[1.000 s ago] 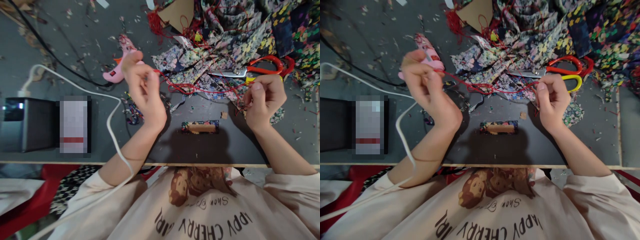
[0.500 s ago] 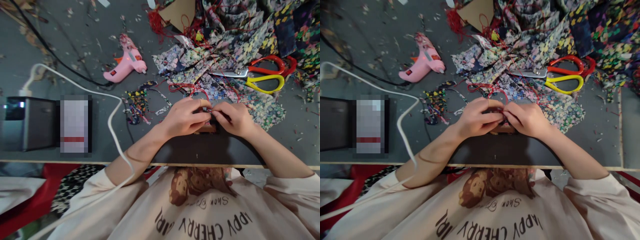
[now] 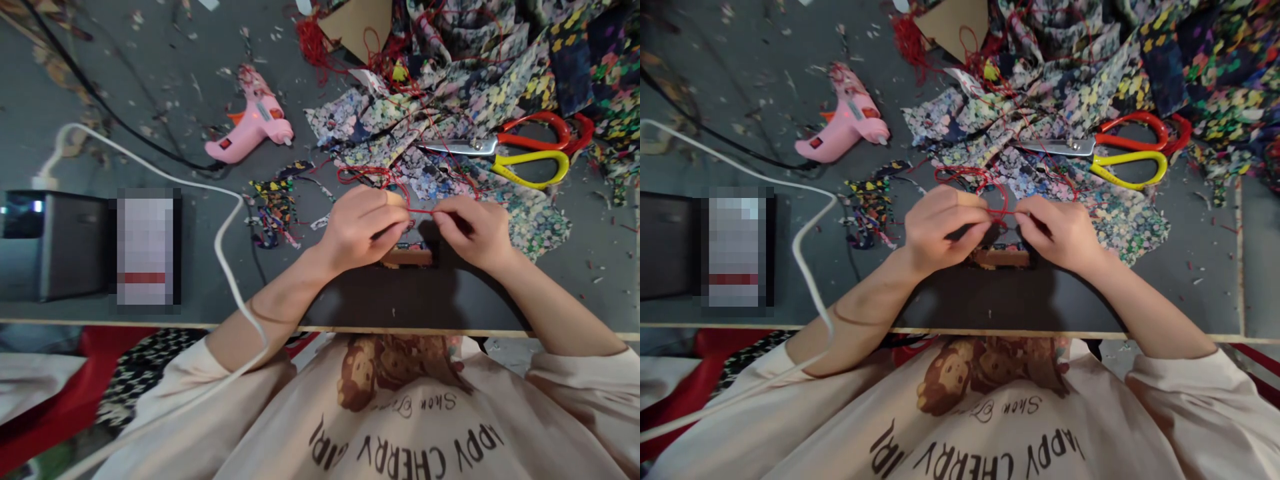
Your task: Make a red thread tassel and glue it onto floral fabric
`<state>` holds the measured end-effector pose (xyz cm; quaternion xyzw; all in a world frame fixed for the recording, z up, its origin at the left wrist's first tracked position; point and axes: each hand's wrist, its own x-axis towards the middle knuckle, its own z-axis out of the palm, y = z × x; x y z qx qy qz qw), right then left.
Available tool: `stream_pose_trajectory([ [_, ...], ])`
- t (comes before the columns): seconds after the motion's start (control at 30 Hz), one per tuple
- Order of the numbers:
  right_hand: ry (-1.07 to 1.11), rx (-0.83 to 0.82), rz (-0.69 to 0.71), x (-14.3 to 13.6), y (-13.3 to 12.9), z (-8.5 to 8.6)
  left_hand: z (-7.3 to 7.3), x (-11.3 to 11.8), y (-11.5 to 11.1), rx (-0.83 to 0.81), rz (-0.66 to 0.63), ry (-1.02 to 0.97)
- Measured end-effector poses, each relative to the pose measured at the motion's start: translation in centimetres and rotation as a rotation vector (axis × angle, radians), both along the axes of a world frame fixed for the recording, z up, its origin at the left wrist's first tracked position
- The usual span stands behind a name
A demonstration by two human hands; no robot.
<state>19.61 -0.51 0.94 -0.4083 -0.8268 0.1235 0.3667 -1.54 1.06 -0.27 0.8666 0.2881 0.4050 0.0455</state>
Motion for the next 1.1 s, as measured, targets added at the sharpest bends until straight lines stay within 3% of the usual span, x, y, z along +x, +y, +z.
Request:
stream_pose_trajectory([
  [0.27,0.263,-0.119,-0.137,0.8,0.6,0.2,0.4,0.0,0.8,-0.001,0.145,-0.424],
  [0.43,0.360,-0.240,-0.152,0.8,0.9,0.2,0.2,-0.2,1.1,-0.193,0.274,-0.607],
  [0.53,0.425,-0.333,-0.132,0.8,1.1,-0.1,-0.4,-0.3,1.6,-0.236,0.308,-0.664],
  [0.7,0.525,-0.511,-0.076,1.2,2.0,-1.0,-1.7,-0.6,2.7,-0.264,0.260,-0.844],
  [0.9,0.733,-0.766,0.051,2.1,3.2,-1.0,-1.9,-0.8,2.8,-0.368,0.406,-0.764],
  [1.1,0.676,-0.801,0.146,2.7,3.3,-0.4,-2.6,-0.8,3.4,-0.289,0.303,-0.907],
])
